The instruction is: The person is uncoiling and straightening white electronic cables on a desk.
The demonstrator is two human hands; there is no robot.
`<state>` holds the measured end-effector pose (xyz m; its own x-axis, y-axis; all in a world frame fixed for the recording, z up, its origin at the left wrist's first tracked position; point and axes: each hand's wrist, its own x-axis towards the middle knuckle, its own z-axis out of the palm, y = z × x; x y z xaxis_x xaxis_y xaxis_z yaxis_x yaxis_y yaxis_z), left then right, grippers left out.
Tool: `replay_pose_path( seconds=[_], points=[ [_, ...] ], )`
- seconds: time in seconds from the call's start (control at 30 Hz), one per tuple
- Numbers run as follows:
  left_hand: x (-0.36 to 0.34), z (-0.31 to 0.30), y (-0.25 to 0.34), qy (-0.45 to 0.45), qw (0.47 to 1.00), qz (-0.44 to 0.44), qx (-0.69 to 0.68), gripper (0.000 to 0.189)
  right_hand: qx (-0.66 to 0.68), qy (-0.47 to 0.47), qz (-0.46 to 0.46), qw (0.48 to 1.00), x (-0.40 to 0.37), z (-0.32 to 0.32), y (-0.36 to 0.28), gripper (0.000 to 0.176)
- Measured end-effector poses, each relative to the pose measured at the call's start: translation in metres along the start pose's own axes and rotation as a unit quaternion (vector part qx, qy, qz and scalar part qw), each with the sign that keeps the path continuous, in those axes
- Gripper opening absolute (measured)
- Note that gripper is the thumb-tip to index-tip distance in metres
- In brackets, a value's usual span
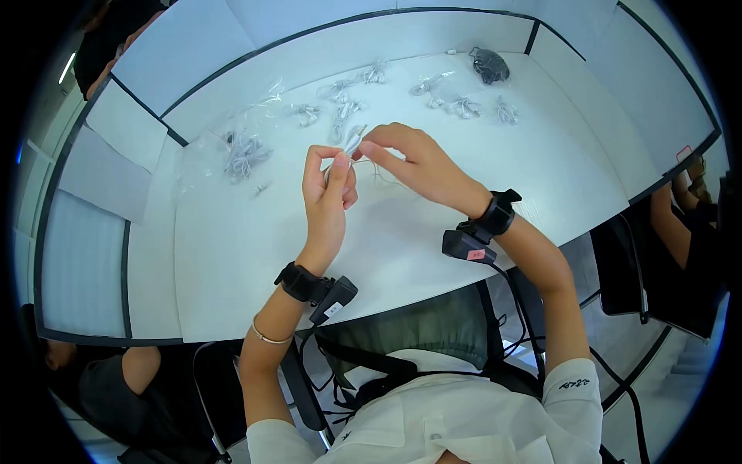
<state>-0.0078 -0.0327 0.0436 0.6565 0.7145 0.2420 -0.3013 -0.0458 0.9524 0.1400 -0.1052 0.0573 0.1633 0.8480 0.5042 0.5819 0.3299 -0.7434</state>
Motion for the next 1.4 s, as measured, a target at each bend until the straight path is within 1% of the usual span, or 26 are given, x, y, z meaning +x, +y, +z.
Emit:
replay_pose_path(
  seconds=[0.1, 0.2, 0.3, 0.43, 0.5, 0.6, 0.7, 0.8, 0.9, 1.0, 1.1, 1.2, 1.3, 1.4],
  points=[
    [0.000, 0.001, -0.001, 0.002, 1.000, -0.003, -0.006, 0.019, -0.129, 0.060, -0.068, 0.987, -0.004, 0.005, -0.003, 0.028],
    [0.000, 0.000, -0.002, 0.009, 1.000, 0.001, -0.011, 0.018, -0.066, 0.027, -0.025, 0.997, -0.006, 0.006, -0.014, 0.026],
    [0.001, -0.001, -0.002, 0.007, 1.000, -0.003, -0.005, 0.018, -0.054, 0.033, -0.070, 0.995, -0.005, 0.011, -0.002, 0.026],
    [0.000, -0.001, -0.004, -0.007, 1.000, -0.006, -0.002, 0.018, -0.019, -0.005, 0.012, 1.000, -0.006, 0.010, -0.004, 0.027],
    [-0.001, 0.000, -0.005, 0.001, 1.000, -0.006, -0.003, 0.017, 0.004, -0.030, 0.051, 0.998, -0.004, 0.009, -0.011, 0.027],
    [0.000, 0.001, -0.004, 0.003, 1.000, -0.004, 0.008, 0.016, 0.126, -0.036, 0.100, 0.986, -0.003, 0.012, -0.006, 0.025],
    [0.001, -0.001, -0.004, 0.003, 1.000, -0.015, 0.001, 0.015, 0.240, -0.031, 0.133, 0.961, -0.004, 0.018, 0.003, 0.023],
    [0.002, -0.003, -0.006, 0.007, 1.000, -0.023, -0.013, 0.015, 0.171, -0.038, 0.135, 0.975, -0.002, 0.012, 0.003, 0.022],
    [0.002, -0.002, -0.006, 0.006, 0.999, -0.034, -0.038, 0.015, 0.185, -0.054, 0.138, 0.972, -0.002, 0.012, 0.003, 0.020],
    [0.003, -0.002, -0.006, 0.003, 0.997, -0.043, -0.057, 0.014, 0.191, -0.062, 0.196, 0.960, -0.003, 0.006, -0.009, 0.021],
    [0.003, -0.003, -0.006, -0.007, 0.996, -0.050, -0.071, 0.015, 0.189, -0.039, 0.226, 0.955, -0.003, 0.008, -0.011, 0.023],
    [0.003, -0.004, -0.004, -0.025, 0.995, -0.055, -0.084, 0.015, 0.202, -0.051, 0.210, 0.955, -0.002, 0.007, -0.006, 0.023],
    [0.004, -0.003, -0.002, -0.031, 0.993, -0.062, -0.094, 0.015, 0.188, -0.044, 0.157, 0.968, -0.002, 0.009, 0.004, 0.022],
    [0.004, -0.004, -0.003, -0.029, 0.991, -0.073, -0.106, 0.015, 0.199, -0.025, 0.144, 0.969, -0.003, 0.016, 0.014, 0.019]
  ],
)
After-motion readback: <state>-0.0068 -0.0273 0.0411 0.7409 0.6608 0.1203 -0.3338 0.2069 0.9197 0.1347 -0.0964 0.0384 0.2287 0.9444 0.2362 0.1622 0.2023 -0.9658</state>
